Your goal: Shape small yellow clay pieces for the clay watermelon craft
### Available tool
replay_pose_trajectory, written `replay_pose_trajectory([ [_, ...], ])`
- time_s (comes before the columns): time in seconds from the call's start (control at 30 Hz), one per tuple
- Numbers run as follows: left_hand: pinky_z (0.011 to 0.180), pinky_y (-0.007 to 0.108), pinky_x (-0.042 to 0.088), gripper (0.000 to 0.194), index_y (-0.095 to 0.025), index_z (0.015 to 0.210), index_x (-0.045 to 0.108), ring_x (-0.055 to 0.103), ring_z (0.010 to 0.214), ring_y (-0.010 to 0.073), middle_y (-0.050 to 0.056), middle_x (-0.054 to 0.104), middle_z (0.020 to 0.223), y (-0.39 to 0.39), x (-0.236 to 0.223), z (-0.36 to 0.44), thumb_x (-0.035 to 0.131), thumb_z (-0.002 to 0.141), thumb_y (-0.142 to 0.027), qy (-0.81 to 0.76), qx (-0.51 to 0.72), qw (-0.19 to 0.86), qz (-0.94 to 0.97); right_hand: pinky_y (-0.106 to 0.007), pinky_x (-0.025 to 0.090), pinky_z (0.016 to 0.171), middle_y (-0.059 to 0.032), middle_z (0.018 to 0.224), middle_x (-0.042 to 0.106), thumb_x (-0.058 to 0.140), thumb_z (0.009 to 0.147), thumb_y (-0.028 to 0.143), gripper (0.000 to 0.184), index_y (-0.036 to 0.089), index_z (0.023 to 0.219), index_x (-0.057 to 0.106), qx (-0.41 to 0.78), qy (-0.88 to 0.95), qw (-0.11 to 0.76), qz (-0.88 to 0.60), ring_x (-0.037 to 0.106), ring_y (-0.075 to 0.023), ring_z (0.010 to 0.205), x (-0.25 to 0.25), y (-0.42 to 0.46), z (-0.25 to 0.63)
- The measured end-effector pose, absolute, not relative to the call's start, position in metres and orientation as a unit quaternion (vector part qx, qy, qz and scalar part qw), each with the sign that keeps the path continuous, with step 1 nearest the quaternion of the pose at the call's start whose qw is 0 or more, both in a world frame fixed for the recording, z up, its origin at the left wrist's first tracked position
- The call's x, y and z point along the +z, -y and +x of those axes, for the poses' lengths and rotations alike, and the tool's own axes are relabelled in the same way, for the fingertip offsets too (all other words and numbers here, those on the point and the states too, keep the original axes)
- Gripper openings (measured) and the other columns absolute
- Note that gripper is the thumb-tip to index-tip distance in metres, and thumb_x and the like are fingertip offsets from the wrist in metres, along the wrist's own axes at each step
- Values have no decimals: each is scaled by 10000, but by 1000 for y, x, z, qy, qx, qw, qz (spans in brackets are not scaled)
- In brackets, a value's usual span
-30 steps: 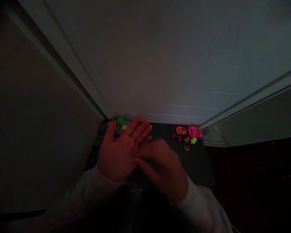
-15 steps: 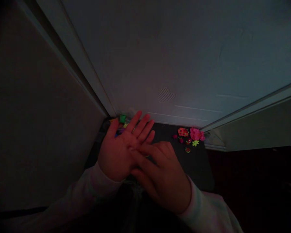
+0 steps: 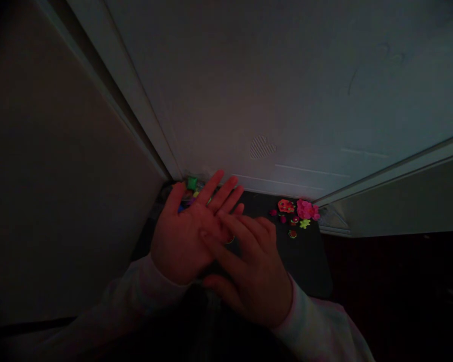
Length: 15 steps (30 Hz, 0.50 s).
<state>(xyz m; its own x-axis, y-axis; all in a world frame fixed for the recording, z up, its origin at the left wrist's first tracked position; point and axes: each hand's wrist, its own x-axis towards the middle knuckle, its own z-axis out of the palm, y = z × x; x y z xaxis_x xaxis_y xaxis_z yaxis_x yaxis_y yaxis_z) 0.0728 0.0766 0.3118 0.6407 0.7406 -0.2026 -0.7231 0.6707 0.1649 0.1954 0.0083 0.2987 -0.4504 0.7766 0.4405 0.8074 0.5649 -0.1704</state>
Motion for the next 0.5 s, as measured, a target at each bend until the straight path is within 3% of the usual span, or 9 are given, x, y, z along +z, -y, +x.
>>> replay_pose_trajectory([
  [0.5,974,341,330,581,-252,1160,476,408,1216,180,54,519,1243,-78,311,71,227,796,-631,-153,403,902,22,-537,278,893,-132,1329,309,331,839,508,464,230,1171,497,-62,847,248,-466,293,-329,1178,295,-11,197],
])
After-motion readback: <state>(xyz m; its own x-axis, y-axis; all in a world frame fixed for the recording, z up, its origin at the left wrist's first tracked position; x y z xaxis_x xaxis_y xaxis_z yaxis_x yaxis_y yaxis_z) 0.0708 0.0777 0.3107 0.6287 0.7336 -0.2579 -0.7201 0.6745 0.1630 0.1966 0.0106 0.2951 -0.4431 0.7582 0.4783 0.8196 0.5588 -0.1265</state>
